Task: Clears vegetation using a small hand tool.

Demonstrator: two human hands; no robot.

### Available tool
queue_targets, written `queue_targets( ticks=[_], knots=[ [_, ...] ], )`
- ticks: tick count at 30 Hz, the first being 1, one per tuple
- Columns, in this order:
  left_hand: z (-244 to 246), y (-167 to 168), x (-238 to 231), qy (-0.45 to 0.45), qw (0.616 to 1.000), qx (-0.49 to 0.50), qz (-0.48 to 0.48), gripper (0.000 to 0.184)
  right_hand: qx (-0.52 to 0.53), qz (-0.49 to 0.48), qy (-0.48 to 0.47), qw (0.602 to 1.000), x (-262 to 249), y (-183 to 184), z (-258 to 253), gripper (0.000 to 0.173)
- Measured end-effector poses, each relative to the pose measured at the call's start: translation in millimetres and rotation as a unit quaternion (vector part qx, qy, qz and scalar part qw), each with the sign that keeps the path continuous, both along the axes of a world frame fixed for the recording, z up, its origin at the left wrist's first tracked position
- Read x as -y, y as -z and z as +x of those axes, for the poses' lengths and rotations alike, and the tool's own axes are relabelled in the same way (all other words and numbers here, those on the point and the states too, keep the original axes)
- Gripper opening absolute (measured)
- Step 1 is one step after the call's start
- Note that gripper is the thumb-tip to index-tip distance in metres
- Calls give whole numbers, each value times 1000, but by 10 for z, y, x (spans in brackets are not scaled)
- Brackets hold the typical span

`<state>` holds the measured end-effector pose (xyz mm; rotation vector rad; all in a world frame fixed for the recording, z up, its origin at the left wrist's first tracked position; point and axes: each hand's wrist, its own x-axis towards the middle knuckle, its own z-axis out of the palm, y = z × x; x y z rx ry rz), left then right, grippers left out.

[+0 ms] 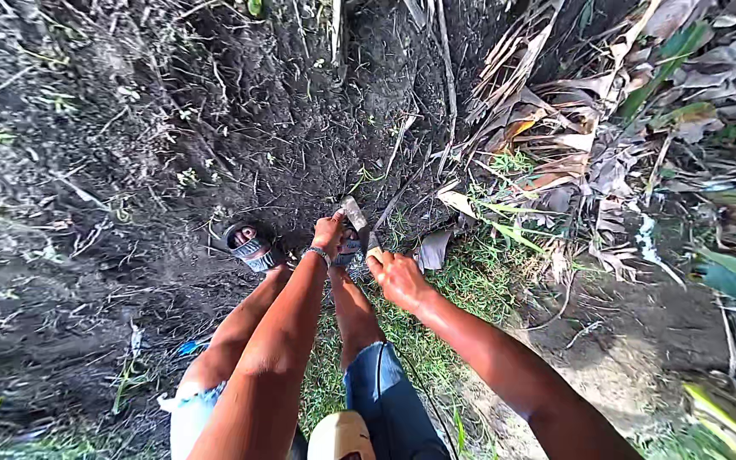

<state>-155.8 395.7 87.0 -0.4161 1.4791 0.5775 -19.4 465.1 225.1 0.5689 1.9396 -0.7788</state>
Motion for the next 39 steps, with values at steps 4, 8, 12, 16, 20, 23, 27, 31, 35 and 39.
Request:
queue_targets(
  ticks=[4,8,12,16,20,23,27,31,35,39],
  knots=[
    [-353,-407,132,-36,999,1,28,43,32,34,14,999,-251,-137,-219,54],
    [-859,-626,359,-81,993,15,85,49,47,83,13,995,-415,-555,-416,55],
    [-1320,-864,529,-109,991,16,82,50,96,126,48,986,-344,-741,-748,56],
    [-1549,-960,679,-156,983,25,96,52,151,126,70,978,-306,-397,-1096,47],
    [-1784,-1119,803,-208,971,41,110,51,144,124,28,981,-384,-722,-1367,53],
    [-1945,-1340,913,-232,961,42,143,49,95,152,26,984,-457,-1443,-1552,62],
    [-2069,-1579,1051,-231,954,50,186,41,-38,205,49,977,-547,-2337,-1880,66],
    [-2165,-1904,1037,-280,940,86,173,37,-41,193,134,971,-697,-2240,-2474,62],
    [-2227,-2021,1041,-312,925,103,192,36,-68,196,249,946,-840,-997,-2818,58],
    [-2325,-2035,1033,-277,926,89,242,31,-95,198,253,942,-646,-786,-2497,63]
  ],
)
